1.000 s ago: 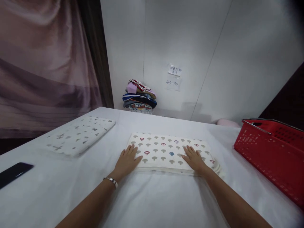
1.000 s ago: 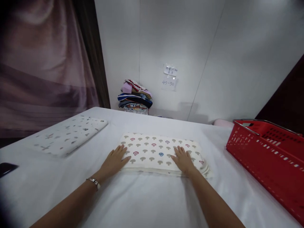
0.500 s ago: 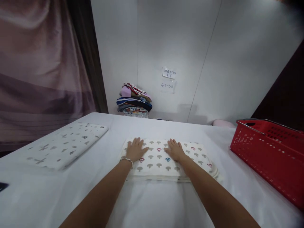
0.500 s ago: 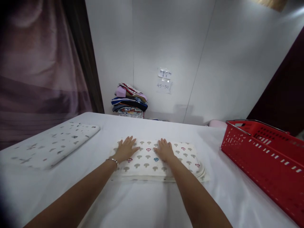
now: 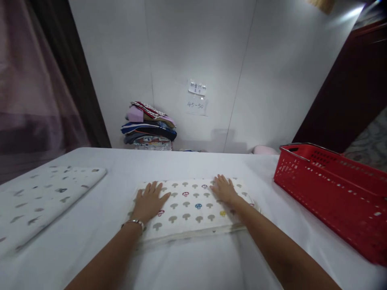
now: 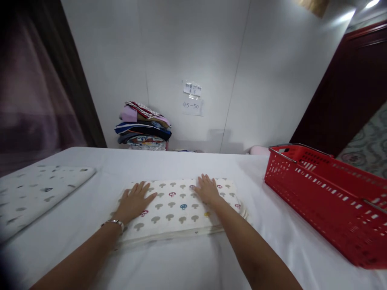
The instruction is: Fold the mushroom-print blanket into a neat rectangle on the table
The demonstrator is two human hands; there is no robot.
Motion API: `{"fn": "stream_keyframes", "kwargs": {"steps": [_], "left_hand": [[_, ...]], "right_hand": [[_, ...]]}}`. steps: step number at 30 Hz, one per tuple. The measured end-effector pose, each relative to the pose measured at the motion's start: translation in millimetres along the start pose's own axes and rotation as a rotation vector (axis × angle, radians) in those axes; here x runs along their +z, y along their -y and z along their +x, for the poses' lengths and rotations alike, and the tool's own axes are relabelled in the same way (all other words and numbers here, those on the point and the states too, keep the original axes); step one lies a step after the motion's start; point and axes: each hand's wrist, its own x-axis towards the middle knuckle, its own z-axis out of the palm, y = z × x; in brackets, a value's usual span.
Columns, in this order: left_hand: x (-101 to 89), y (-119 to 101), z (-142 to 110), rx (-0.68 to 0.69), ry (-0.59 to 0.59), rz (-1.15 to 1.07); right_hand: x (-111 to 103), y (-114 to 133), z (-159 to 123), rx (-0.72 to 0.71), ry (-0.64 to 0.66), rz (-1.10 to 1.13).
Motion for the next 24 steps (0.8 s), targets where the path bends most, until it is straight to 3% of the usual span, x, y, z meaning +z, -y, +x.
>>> {"fn": "stream_keyframes", "kwargs": {"steps": [3,6,11,17,24], "left_hand": [[-11.0,-3,-4,0.005,0.001,0.023],[-22.2,-7,-7,-0.001,0.022,0.040],[-37.3,-13,-11,0.003,0.069,0.059],[-58.9,-23,-19,-0.025,0.106,0.023],[-56.7,-25,-17,-0.075,0.117,-0.027]], "right_hand": [[4,-37,-8,0.130,-0.005,-0.025],[11,-55,-7,0.151,-0.007,-0.030],[3,-53,-9,0.143,0.042,-0.010],[1,-67,-28,0.217,-0.020,-0.083],[10,-57,-36,0.158,-0.043,-0.059]]}}
